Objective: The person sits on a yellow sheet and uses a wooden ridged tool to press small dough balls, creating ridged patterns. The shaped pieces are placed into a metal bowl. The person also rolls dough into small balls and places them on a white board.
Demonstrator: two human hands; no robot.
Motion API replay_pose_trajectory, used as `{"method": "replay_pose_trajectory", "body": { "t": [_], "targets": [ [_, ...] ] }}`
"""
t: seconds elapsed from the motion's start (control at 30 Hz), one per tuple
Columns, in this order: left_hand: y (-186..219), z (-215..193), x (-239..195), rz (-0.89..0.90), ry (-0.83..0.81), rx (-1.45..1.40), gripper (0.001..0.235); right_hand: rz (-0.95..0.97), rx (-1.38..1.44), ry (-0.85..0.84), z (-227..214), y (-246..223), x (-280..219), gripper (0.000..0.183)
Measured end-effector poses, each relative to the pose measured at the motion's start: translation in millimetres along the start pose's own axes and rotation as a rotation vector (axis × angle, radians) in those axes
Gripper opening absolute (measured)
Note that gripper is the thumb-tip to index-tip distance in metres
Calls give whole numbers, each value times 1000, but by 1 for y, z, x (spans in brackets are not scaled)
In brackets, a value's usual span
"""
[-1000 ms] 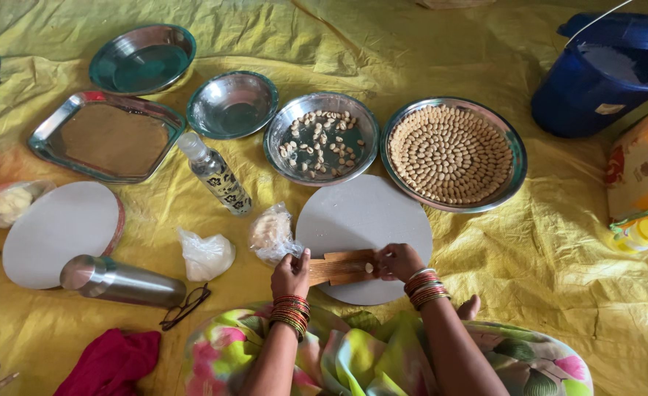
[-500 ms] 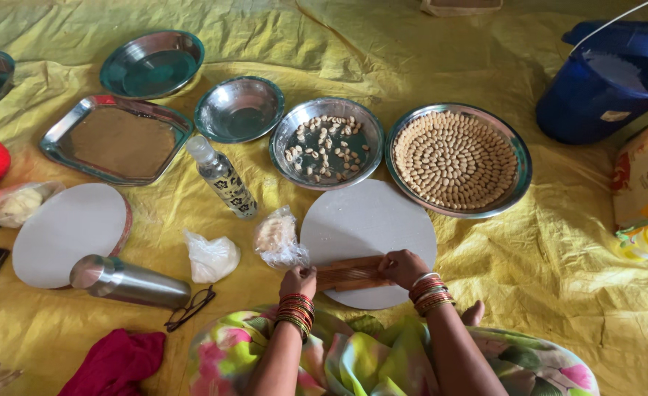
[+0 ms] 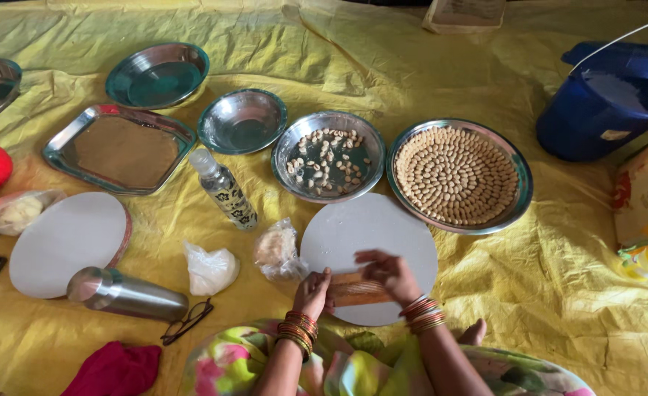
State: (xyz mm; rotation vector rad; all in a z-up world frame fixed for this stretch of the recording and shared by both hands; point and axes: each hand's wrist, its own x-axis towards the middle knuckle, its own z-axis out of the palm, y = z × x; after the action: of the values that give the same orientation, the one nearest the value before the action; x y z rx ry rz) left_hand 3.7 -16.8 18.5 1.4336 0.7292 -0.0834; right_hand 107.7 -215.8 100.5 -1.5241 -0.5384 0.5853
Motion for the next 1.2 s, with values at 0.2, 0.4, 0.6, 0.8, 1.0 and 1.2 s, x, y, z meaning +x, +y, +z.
{"method": "replay_pose_trajectory", "body": {
  "t": [0.2, 0.4, 0.6, 0.8, 1.0, 1.2],
  "targets": [
    [-11, 1, 13, -86, -266, -321, 47, -188, -580, -148, 40, 32, -5, 25],
    [-29, 2, 25, -109, -410, -343, 38, -217, -670, -113, 42, 34, -5, 18],
    [-44, -2, 42, -72, -425, -252, 32, -198, -618, -62, 36, 16, -3, 23],
    [-53, 0, 47, -40, -348, -230, 34, -325, -624, -15, 36, 6, -2, 16],
    [-54, 4, 47, 80, -306, -284, 24, -390, -670, 28, 35, 3, -2, 22],
    [-70, 3, 57, 194, -216, -183, 8, -324, -643, -3, 38, 10, -1, 24]
  ]
}}
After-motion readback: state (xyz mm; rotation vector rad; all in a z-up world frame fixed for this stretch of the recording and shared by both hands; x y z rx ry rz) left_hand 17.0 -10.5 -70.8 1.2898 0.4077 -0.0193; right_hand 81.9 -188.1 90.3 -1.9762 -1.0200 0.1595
